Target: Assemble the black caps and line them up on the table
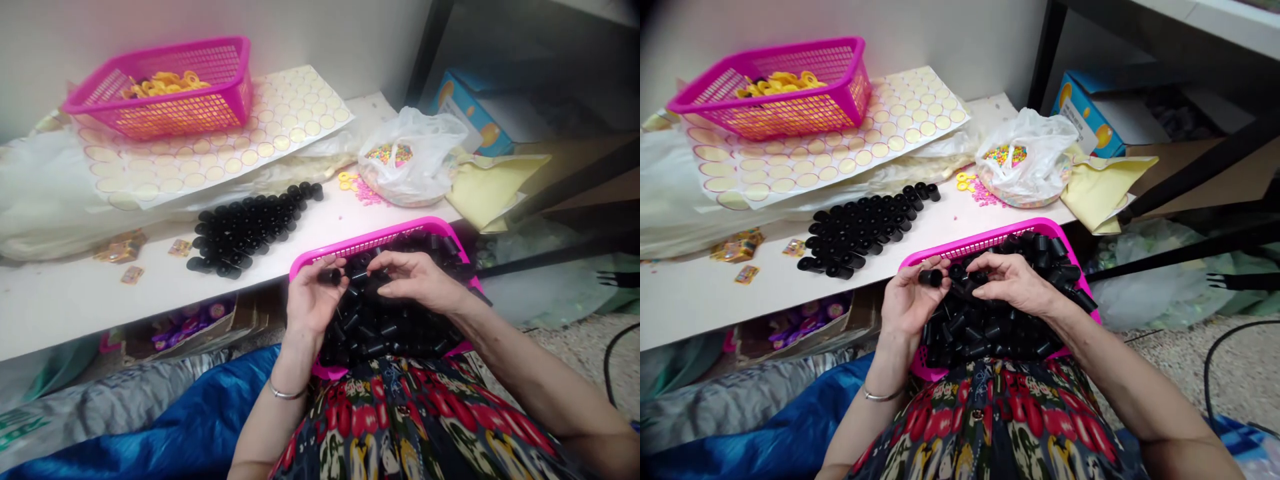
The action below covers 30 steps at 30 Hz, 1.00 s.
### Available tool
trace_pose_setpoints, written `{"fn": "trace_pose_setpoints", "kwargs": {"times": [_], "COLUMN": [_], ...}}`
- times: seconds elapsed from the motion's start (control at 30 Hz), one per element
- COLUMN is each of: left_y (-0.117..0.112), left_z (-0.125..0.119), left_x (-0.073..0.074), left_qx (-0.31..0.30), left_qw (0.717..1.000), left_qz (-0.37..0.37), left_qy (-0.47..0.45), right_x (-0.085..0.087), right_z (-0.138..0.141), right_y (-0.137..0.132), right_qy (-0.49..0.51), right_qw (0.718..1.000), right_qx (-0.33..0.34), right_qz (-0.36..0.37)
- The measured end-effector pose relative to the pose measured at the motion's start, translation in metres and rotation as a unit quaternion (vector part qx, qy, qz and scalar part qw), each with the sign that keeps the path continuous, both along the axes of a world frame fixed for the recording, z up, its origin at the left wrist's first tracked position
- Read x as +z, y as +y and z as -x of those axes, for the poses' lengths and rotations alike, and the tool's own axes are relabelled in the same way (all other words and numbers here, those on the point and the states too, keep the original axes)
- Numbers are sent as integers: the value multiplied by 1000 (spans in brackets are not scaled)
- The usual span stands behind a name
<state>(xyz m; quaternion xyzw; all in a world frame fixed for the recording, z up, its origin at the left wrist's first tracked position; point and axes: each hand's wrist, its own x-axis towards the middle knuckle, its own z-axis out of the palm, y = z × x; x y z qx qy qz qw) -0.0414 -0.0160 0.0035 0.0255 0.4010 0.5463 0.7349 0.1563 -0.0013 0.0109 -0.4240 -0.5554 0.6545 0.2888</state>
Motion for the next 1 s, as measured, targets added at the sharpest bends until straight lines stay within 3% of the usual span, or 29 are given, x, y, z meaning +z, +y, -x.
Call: {"fn": "trace_pose_setpoints", "kwargs": {"times": [0.17, 0.53, 0.83, 1.0], "left_y": [0, -4, -6, -6], "left_z": [-13, -26, -6, -2], "left_x": [-6, -21, -33, -33], "left_qx": [-48, 9, -85, -100], "left_qw": [995, 967, 855, 772], "left_qz": [-82, -168, -247, -360], "left_qy": [9, 194, 447, 515], "right_x": [2, 1, 2, -3], "right_z": [8, 21, 10, 11], "right_y": [-6, -10, -6, -5], "right_qy": [59, -42, -53, -22], "right_qw": [998, 988, 974, 968], "right_qx": [-10, -77, -78, -65], "right_qz": [-35, -127, -204, -241]}}
